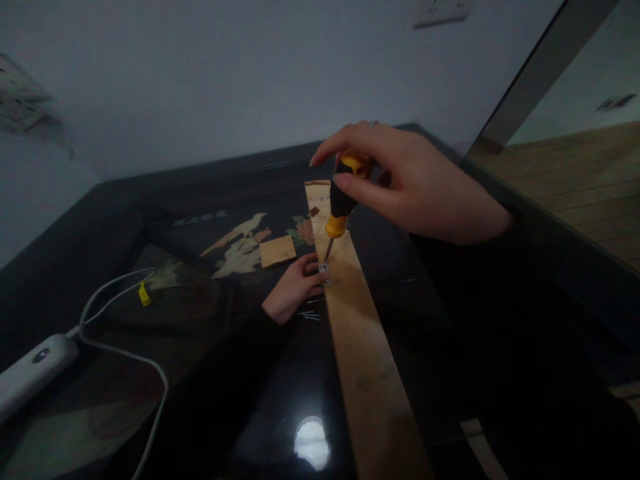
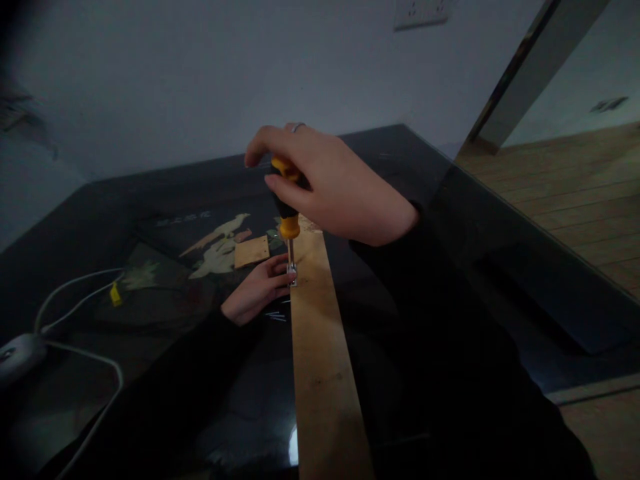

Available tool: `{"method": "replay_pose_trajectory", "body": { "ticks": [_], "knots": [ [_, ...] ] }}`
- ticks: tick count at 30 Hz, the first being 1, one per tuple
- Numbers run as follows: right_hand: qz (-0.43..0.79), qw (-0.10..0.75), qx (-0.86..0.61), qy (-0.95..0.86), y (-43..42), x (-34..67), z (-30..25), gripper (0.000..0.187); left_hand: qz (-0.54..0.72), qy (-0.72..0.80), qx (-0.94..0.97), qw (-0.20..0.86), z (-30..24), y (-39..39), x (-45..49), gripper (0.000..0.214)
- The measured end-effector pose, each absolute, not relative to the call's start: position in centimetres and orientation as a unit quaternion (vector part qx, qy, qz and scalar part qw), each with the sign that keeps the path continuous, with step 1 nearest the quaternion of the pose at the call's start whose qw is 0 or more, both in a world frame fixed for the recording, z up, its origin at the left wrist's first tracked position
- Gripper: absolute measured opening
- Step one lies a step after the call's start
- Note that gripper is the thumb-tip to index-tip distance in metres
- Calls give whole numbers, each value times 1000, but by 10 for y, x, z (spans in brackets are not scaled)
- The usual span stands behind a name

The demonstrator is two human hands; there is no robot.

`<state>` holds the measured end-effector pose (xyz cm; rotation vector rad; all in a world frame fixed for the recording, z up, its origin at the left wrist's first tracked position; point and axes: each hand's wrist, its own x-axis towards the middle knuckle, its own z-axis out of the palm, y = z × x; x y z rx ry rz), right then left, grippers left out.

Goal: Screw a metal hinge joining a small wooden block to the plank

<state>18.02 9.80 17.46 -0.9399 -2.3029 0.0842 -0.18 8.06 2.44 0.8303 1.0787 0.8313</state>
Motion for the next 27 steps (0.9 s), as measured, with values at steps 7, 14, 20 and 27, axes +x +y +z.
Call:
{"method": "replay_pose_trajectory", "body": {
  "ticks": [7, 14, 20, 27],
  "knots": [
    [-29, 335, -430, -838, 100, 168, 166, 34, 378, 482, 368, 699, 25, 80, 0, 42],
    [46, 333, -330, -882, 99, 176, 171, 34, 383, 477, 367, 700, 23, 80, -1, 41],
    [18, 351, -376, -857, 95, 169, 172, 24, 394, 477, 365, 696, 22, 79, 0, 42],
    [34, 349, -381, -856, 98, 165, 167, 31, 387, 487, 373, 689, 22, 79, 0, 42]
  ]
}}
